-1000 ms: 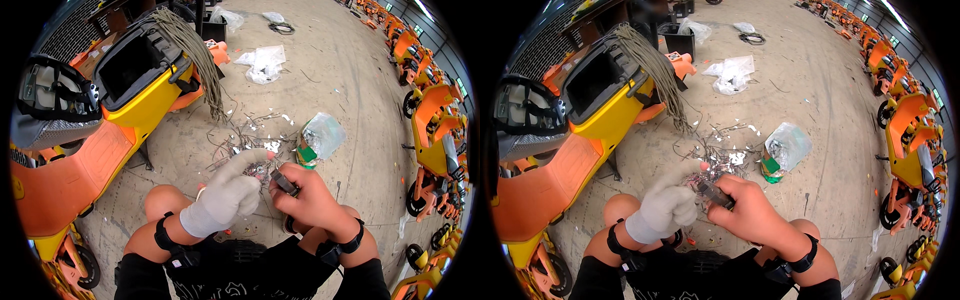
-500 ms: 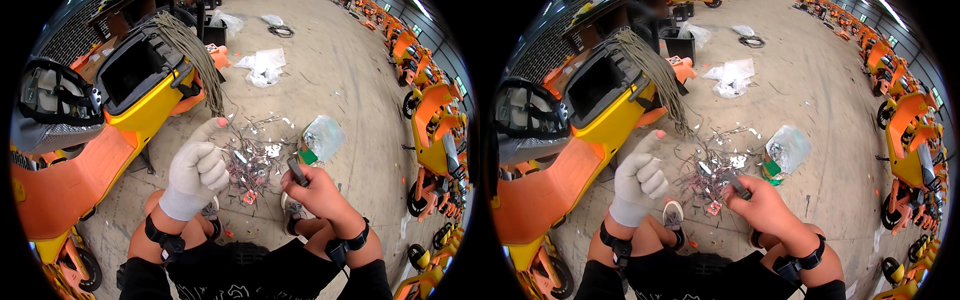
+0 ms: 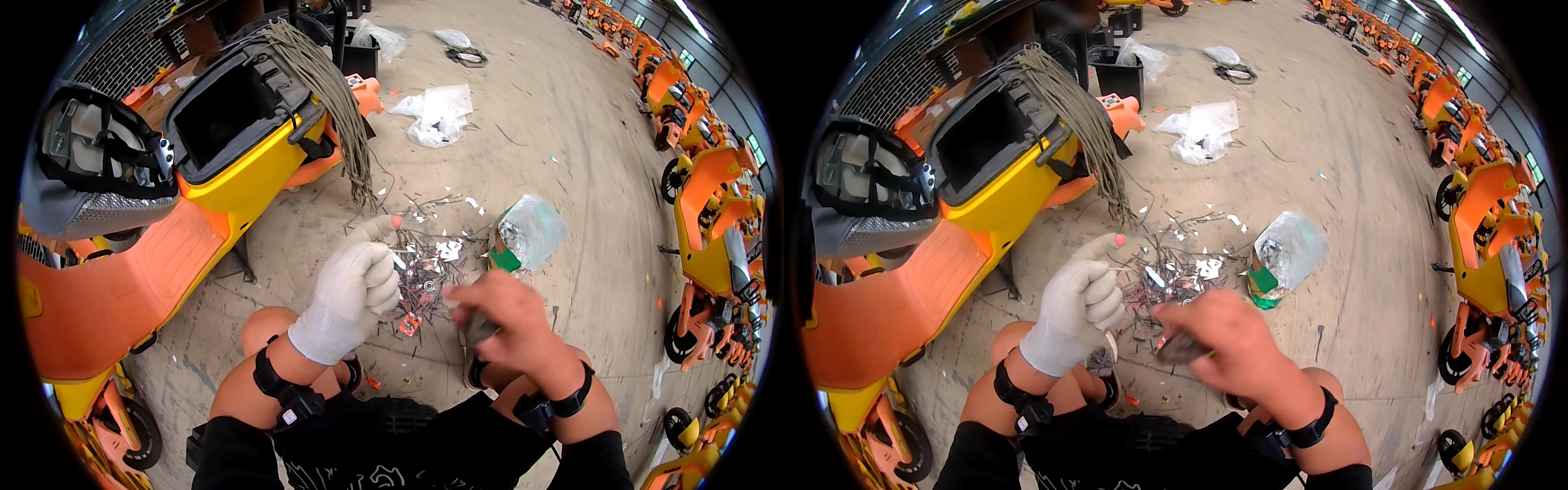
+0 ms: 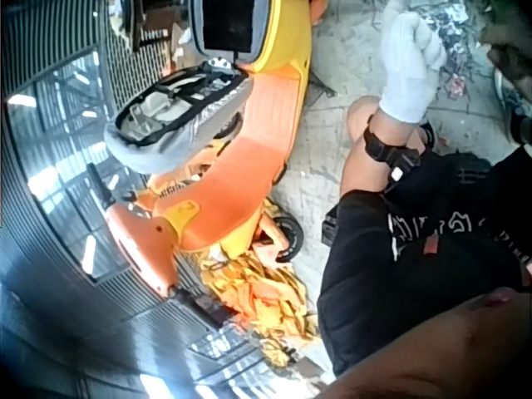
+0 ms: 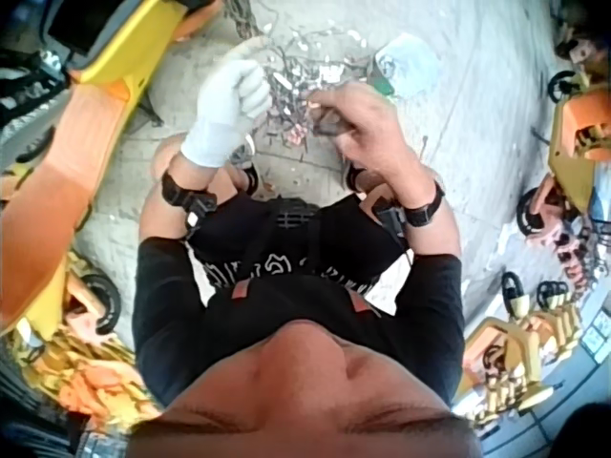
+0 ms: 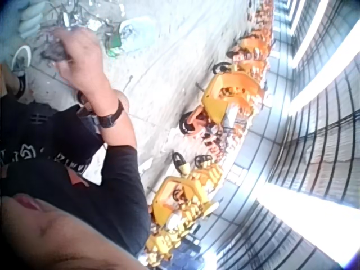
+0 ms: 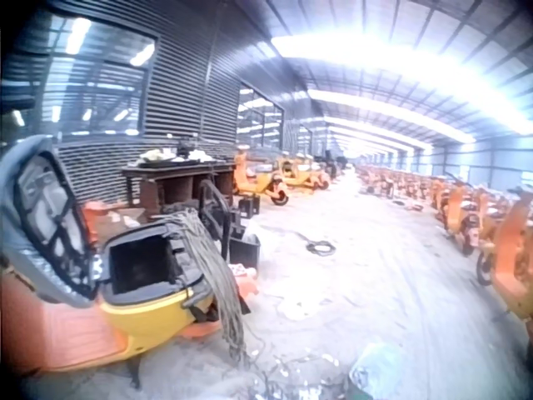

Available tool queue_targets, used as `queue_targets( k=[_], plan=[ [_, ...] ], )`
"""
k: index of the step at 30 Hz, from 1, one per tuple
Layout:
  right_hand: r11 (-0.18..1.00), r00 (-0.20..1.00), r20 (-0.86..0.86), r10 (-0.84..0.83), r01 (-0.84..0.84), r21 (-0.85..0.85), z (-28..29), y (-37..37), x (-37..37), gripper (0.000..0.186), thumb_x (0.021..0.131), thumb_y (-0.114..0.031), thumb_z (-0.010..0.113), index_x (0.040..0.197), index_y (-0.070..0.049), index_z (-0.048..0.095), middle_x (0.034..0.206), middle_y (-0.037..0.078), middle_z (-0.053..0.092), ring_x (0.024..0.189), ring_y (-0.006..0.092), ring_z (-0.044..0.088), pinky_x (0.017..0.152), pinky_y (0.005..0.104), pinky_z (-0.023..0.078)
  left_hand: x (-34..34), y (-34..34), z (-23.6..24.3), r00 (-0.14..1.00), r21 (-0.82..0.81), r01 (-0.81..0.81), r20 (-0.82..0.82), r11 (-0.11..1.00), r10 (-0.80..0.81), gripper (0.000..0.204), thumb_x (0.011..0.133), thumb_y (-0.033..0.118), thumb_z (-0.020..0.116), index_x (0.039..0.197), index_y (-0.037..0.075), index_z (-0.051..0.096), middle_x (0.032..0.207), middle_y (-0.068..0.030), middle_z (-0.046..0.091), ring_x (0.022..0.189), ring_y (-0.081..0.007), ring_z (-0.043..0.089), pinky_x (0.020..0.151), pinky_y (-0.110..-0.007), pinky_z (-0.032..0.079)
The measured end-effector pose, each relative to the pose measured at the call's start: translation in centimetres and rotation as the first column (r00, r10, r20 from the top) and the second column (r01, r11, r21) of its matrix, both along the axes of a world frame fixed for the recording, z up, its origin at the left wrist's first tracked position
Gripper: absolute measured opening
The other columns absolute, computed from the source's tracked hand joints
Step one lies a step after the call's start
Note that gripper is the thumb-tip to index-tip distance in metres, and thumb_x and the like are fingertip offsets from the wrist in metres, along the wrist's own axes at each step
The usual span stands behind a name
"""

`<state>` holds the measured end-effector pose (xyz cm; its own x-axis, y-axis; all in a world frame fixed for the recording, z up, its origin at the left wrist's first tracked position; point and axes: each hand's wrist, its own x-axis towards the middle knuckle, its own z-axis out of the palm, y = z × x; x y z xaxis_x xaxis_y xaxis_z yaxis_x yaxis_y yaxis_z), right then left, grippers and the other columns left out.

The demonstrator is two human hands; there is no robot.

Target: The person cuts and strips wires from a bunch of electrical cabling using wire cutters while sitting in a large warehouse containing many electric scooters.

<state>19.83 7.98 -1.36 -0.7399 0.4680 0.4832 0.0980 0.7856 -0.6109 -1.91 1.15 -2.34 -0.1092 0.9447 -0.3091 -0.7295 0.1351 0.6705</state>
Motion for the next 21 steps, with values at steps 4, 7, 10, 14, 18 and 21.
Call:
queue_targets(
  k=[4, 7, 10, 14, 18, 21],
  plan=[
    [0.987, 0.986, 0.151, 0.076, -0.096, 0.131, -0.5, -1.6, -1.2, 0.074, 0.061, 0.003, 0.069, 0.133, -0.010, 0.059, 0.092, 0.003, 0.065, 0.079, 0.0252, 0.059, 0.073, 0.0358, 0.047, 0.7, 0.0, 0.6, 0.984, -0.116, 0.051, 0.175, 0.992, -0.030, 0.037, 0.098, 0.007, 0.036, 0.132, 0.006, 0.048, 0.057, 0.0065, 0.026, 0.043, -0.0071, 0.024, 0.042, -0.025, 0.023],
    [0.977, 0.986, 0.163, -0.046, 0.010, 0.215, -1.2, -1.3, -1.6, 0.074, 0.061, 0.001, 0.071, 0.133, -0.009, 0.059, 0.096, 0.004, 0.065, 0.083, 0.0261, 0.059, 0.073, 0.0363, 0.047, 0.7, -0.4, 0.5, 0.962, -0.140, 0.164, 0.240, 0.976, -0.127, 0.036, 0.098, 0.007, 0.036, 0.130, 0.008, 0.052, 0.057, 0.0073, 0.026, 0.043, -0.0073, 0.023, 0.042, -0.025, 0.023],
    [0.964, 0.984, 0.138, -0.113, 0.075, 0.254, -1.4, -0.5, -1.5, 0.071, 0.059, 0.000, 0.074, 0.129, -0.008, 0.060, 0.101, 0.005, 0.064, 0.086, 0.0270, 0.059, 0.075, 0.0369, 0.047, 0.7, -0.7, 0.6, 0.926, -0.147, 0.266, 0.313, 0.953, -0.210, 0.036, 0.098, 0.007, 0.035, 0.129, 0.008, 0.054, 0.058, 0.0079, 0.026, 0.043, -0.0075, 0.023, 0.041, -0.025, 0.023],
    [0.971, 0.989, 0.085, -0.121, 0.100, 0.216, -0.9, 0.2, -0.9, 0.063, 0.058, 0.001, 0.076, 0.119, -0.008, 0.062, 0.105, 0.006, 0.064, 0.088, 0.0282, 0.060, 0.074, 0.0381, 0.048, 0.1, -0.9, -0.7, 0.832, 0.027, 0.411, 0.399, 0.911, -0.387, 0.038, 0.098, 0.008, 0.037, 0.131, 0.008, 0.054, 0.058, 0.0080, 0.027, 0.043, -0.0076, 0.023, 0.041, -0.024, 0.022],
    [0.991, 0.997, 0.022, -0.076, 0.074, 0.108, -1.0, 1.1, -0.7, 0.050, 0.062, 0.002, 0.076, 0.109, -0.009, 0.063, 0.103, 0.007, 0.064, 0.090, 0.0302, 0.060, 0.070, 0.0393, 0.048, 0.4, -1.0, -0.1, 0.894, -0.151, 0.446, 0.021, 0.882, -0.448, 0.034, 0.097, 0.011, 0.043, 0.127, 0.006, 0.057, 0.055, 0.0059, 0.036, 0.042, -0.0086, 0.032, 0.041, -0.026, 0.030],
    [0.990, 0.996, 0.073, -0.051, 0.060, -0.126, -0.7, 0.9, -0.4, 0.030, 0.075, -0.002, 0.076, 0.102, -0.007, 0.063, 0.091, 0.010, 0.064, 0.083, 0.0300, 0.062, 0.068, 0.0372, 0.049, 1.0, -1.0, -1.6, 0.450, 0.054, 0.486, -0.871, 0.872, -0.197, 0.026, 0.095, 0.012, 0.050, 0.115, 0.006, 0.065, 0.055, 0.0005, 0.044, 0.042, -0.0142, 0.042, 0.042, -0.029, 0.037]
  ],
)
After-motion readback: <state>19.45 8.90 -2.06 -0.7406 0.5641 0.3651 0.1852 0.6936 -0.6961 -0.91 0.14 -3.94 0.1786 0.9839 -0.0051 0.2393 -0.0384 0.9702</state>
